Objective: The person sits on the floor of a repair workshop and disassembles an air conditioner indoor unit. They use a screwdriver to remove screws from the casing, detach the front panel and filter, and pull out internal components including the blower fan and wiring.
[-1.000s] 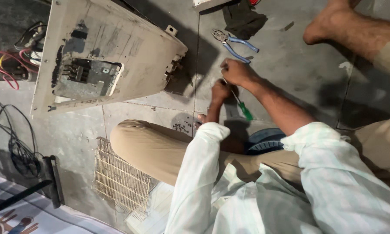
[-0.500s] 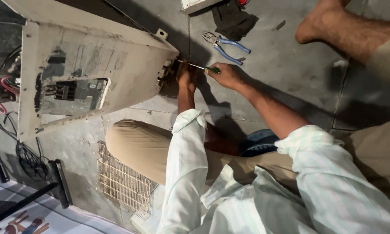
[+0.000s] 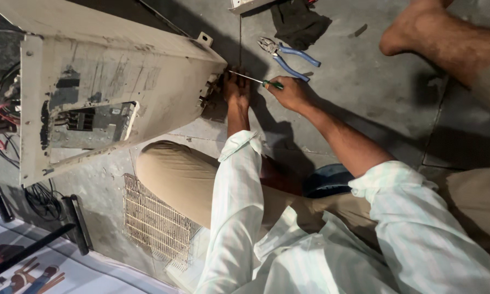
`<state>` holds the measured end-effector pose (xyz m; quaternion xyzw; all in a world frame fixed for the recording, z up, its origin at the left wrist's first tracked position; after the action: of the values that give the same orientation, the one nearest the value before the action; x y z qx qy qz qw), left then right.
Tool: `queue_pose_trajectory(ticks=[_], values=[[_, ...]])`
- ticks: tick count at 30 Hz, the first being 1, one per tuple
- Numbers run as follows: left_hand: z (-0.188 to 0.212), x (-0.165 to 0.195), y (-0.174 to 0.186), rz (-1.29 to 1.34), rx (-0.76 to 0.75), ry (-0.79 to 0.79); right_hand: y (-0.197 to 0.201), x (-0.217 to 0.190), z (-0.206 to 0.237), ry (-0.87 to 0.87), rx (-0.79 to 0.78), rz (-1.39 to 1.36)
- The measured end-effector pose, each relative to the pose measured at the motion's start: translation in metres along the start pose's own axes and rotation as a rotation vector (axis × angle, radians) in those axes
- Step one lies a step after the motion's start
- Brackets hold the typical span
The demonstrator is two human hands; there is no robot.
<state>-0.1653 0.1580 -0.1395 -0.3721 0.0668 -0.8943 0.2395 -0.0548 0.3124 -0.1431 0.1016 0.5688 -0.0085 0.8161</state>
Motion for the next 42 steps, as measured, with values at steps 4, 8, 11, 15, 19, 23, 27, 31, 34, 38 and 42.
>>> queue_pose_trajectory(ticks=[4, 8, 11, 15, 19, 23, 27, 31, 34, 38, 42], values=[[-0.002, -0.001, 0.001, 0.017, 0.012, -0.009, 0.001, 0.007, -0.003, 0.006, -0.010, 0.007], [-0.001, -0.003, 0.004, -0.027, 0.064, 0.006, 0.000, 0.011, -0.009, 0.006, -0.027, -0.073], [-0.001, -0.002, 0.005, -0.079, 0.073, -0.003, -0.004, 0.016, -0.011, -0.221, -0.052, -0.157], [0.002, -0.003, 0.003, -0.110, 0.098, -0.031, -0.001, 0.012, -0.010, -0.270, -0.062, -0.097], [0.007, -0.004, 0.001, -0.146, 0.121, -0.120, 0.001, 0.009, -0.009, -0.262, -0.061, -0.114], [0.004, -0.005, 0.000, -0.124, 0.129, -0.119, -0.003, 0.009, -0.011, -0.178, -0.036, -0.222], [-0.001, -0.002, 0.002, -0.143, 0.137, -0.087, -0.005, 0.010, -0.011, -0.140, -0.037, -0.107], [0.002, -0.003, 0.002, -0.138, 0.119, -0.105, -0.002, 0.012, -0.009, -0.192, -0.075, -0.148], [0.011, -0.008, 0.001, -0.213, 0.171, -0.099, 0.005, 0.009, -0.008, -0.305, -0.090, -0.194], [0.014, -0.009, -0.001, -0.195, 0.156, -0.100, 0.012, 0.001, -0.010, -0.395, -0.108, -0.162], [0.008, 0.003, -0.008, -0.579, 0.371, -0.361, 0.015, -0.002, -0.013, -0.354, -0.136, -0.134]])
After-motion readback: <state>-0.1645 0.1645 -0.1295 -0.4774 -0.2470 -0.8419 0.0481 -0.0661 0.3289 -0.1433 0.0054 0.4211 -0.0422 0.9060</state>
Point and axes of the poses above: each hand's wrist, its own z-axis away from the middle knuckle, its own y-axis out of the back of the hand, x = y × z, the point moved 3 cm from there along -z, towards the middle knuckle, and after that the axes turned 10 degrees about -z, right-handed, at the moved point
